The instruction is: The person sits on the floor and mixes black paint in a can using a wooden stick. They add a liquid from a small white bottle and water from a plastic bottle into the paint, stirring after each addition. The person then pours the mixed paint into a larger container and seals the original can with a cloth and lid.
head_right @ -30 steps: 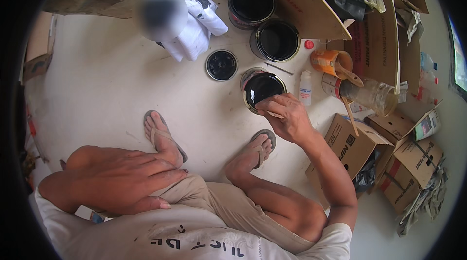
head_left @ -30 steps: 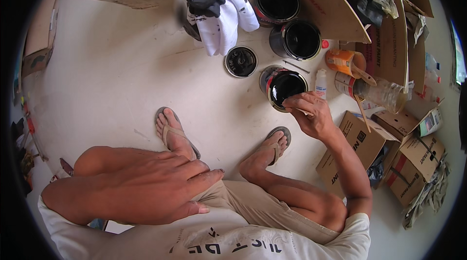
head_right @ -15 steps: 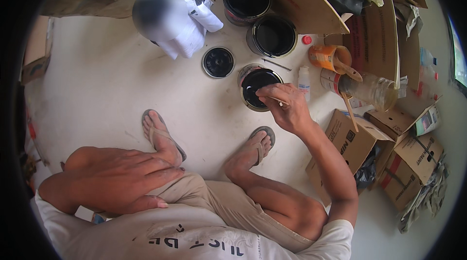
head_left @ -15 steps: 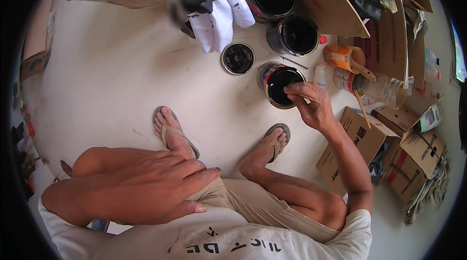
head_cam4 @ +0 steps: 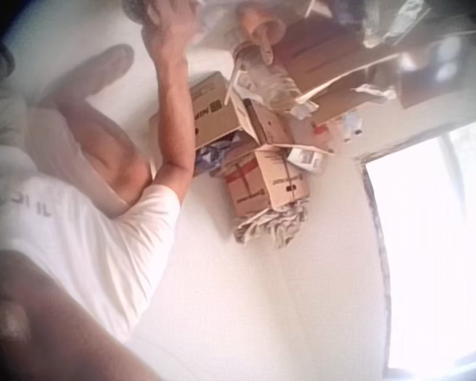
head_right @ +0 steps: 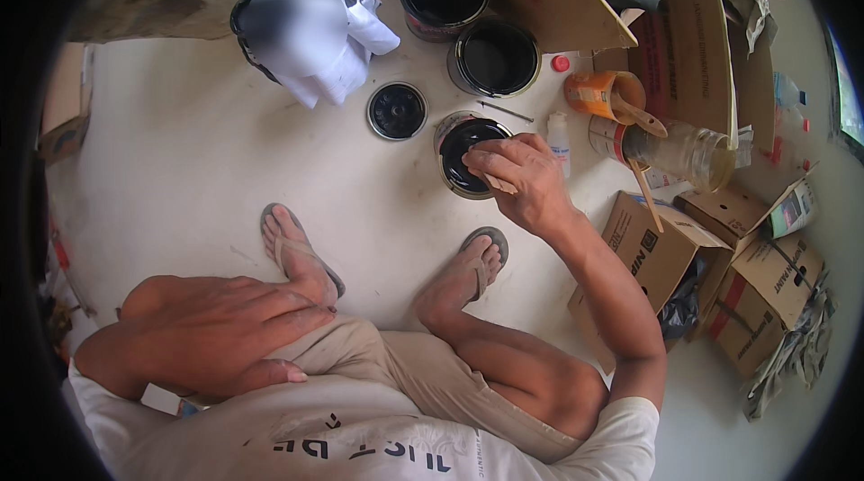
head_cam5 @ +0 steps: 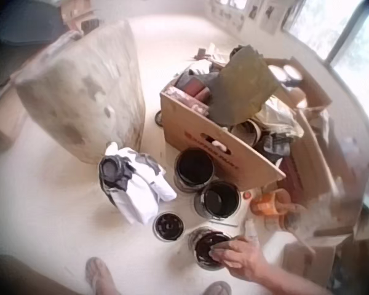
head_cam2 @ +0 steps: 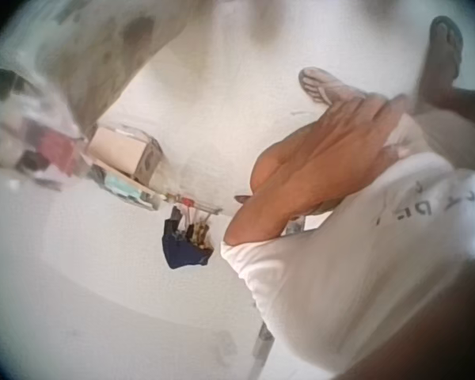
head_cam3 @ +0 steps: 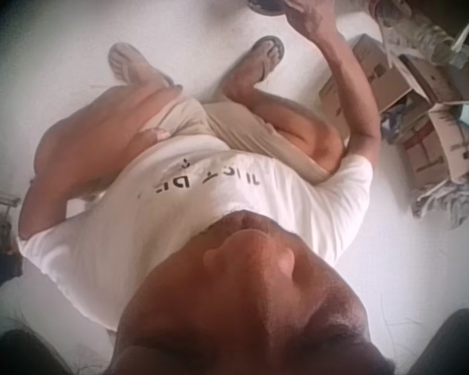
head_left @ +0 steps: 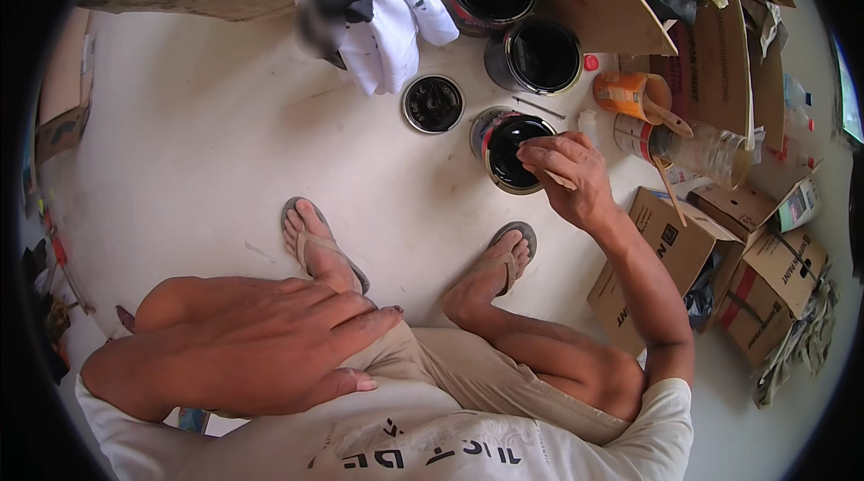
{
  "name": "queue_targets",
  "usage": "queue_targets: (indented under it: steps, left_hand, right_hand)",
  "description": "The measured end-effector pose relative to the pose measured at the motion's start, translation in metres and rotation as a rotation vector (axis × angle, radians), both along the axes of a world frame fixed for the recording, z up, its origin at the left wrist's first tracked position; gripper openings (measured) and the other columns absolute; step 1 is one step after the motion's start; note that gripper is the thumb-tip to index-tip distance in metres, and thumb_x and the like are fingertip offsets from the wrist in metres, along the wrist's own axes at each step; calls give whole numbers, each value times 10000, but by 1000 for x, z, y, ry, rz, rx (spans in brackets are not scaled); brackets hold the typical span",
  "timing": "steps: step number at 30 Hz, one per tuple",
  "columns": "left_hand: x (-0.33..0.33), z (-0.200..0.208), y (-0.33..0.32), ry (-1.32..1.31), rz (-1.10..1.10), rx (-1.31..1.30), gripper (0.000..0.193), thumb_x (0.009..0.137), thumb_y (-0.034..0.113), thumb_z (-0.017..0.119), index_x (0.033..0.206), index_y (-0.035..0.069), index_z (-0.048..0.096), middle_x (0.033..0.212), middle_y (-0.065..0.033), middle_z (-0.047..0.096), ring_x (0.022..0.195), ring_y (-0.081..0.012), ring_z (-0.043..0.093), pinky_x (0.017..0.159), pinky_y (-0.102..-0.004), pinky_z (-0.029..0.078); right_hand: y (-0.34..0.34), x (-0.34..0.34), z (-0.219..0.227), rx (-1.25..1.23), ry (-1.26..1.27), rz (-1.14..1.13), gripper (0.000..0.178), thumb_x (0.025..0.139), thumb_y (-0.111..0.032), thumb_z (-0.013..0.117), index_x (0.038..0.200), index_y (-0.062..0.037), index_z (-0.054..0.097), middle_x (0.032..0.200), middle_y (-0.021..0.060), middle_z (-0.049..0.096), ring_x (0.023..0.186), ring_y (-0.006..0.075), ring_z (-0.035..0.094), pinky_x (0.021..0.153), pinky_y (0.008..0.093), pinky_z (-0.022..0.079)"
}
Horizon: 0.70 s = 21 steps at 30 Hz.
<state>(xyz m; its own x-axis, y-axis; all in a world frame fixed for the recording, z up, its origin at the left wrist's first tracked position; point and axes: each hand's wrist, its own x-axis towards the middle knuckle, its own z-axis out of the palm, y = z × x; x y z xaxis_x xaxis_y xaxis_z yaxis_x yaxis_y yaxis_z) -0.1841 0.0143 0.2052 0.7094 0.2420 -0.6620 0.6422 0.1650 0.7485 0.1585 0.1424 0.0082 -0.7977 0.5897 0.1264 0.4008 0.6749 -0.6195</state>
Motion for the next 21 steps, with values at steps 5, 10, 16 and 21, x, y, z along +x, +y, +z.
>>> queue_targets:
  steps: [5, 10, 16, 21]
  left_hand:
    - [-2, 1, -5, 4, 32, 31, 654, 1041, 449, 567, 1522, 19, 462, 1472, -189, 522, 1315, -379, 555, 1144, -490, 428]
    - [-2, 0, -2, -10, 22, 8, 656, 1036, 445, 576, 1520, 16, 466, 1468, -191, 525, 1308, -378, 560, 1140, -487, 432]
    - [-1, 0, -1, -7, 5, 25, 652, 1033, 438, 583, 1517, 16, 466, 1461, -187, 525, 1305, -378, 562, 1136, -491, 435]
    - [-2, 2, -3, -7, 29, 36, 650, 1030, 436, 590, 1516, 23, 465, 1463, -182, 525, 1306, -379, 562, 1138, -491, 433]
  right_hand:
    - [4, 15, 15, 73, -134, -21, 191, 854, -53, 795, 1012, -144, 738, 975, 20, 764, 831, 212, 699, 873, 369, 515]
    - [-2, 11, 10, -336, -55, -130, 166, 869, -57, 787, 1013, -124, 739, 964, 32, 764, 845, 227, 709, 874, 373, 513]
    - [8, 8, 12, -19, -68, -82, 157, 883, -38, 763, 1027, -99, 745, 962, 45, 774, 876, 247, 723, 860, 375, 522]
    - [1, 16, 15, -277, -184, -136, 166, 896, -43, 760, 1053, -95, 750, 997, 35, 782, 902, 251, 727, 855, 375, 522]
